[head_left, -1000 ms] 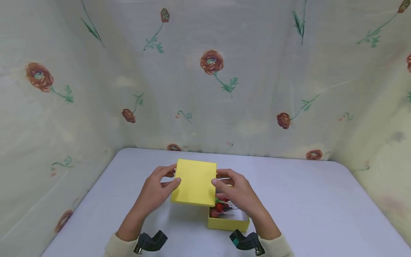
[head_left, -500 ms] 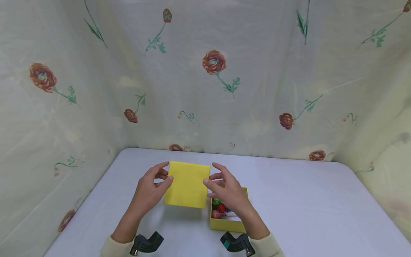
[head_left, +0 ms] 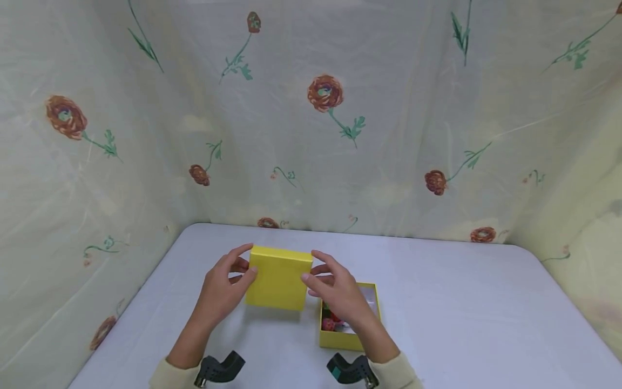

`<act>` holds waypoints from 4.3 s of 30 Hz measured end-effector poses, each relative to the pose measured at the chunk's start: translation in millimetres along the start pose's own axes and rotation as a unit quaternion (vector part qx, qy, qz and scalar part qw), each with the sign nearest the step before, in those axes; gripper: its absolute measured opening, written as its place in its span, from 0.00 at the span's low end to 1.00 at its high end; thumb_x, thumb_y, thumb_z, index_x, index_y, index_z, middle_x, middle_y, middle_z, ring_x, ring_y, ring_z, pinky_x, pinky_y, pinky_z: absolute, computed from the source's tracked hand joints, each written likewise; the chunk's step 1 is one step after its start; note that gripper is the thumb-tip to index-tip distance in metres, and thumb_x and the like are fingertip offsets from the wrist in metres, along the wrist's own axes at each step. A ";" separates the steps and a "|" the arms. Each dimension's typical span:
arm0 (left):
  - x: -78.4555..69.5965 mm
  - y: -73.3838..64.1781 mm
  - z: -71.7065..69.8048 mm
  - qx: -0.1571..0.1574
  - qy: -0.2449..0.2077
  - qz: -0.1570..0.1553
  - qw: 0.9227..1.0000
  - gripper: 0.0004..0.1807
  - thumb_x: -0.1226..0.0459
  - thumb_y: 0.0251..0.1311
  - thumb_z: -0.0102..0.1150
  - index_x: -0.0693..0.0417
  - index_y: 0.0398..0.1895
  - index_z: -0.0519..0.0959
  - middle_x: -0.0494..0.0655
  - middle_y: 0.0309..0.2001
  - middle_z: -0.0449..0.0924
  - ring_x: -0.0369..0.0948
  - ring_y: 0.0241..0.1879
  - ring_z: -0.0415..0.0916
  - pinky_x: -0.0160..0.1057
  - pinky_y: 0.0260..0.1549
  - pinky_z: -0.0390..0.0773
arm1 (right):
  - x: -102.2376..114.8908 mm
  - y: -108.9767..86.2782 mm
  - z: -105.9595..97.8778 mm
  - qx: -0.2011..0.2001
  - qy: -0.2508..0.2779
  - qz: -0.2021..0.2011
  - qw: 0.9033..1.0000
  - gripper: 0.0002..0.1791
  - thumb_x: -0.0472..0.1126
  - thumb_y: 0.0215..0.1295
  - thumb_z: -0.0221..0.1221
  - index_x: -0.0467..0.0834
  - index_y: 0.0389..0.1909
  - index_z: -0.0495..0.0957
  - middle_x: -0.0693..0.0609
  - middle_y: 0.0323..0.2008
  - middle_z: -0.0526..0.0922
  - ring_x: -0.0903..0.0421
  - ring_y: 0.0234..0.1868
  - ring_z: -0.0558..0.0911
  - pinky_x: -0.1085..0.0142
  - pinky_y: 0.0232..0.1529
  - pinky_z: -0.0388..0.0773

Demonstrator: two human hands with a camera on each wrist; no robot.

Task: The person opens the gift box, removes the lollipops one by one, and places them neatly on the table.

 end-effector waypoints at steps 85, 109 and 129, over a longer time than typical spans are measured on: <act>110.7 -17.8 3.8 -0.037 0.031 -0.143 0.989 0.21 0.56 0.67 0.51 0.59 0.58 0.70 0.63 0.53 0.76 0.55 0.56 0.72 0.53 0.58 0.73 | -45.2 -0.5 103.0 -0.018 0.103 0.041 0.994 0.26 0.47 0.63 0.61 0.39 0.58 0.72 0.39 0.58 0.75 0.43 0.58 0.76 0.51 0.57 0.76; 117.7 -16.8 8.6 -0.053 0.069 -0.170 0.982 0.18 0.60 0.68 0.45 0.60 0.57 0.70 0.61 0.52 0.76 0.54 0.56 0.72 0.53 0.57 0.73 | -47.5 1.4 101.8 -0.010 0.099 0.038 0.994 0.26 0.47 0.62 0.62 0.39 0.58 0.73 0.40 0.57 0.76 0.44 0.57 0.77 0.51 0.56 0.76; 89.9 -15.0 2.4 -0.098 0.019 -0.109 0.989 0.16 0.61 0.68 0.46 0.56 0.54 0.74 0.55 0.55 0.77 0.51 0.58 0.72 0.51 0.58 0.73 | -29.3 5.2 80.4 0.024 0.103 0.028 0.994 0.24 0.49 0.65 0.59 0.43 0.59 0.73 0.41 0.57 0.76 0.48 0.53 0.79 0.57 0.48 0.81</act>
Point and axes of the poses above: each hand's wrist, its own y-axis towards the middle knuckle, its own z-axis out of the palm, x = y × z, the point moved 3 cm from there along y, towards the middle knuckle
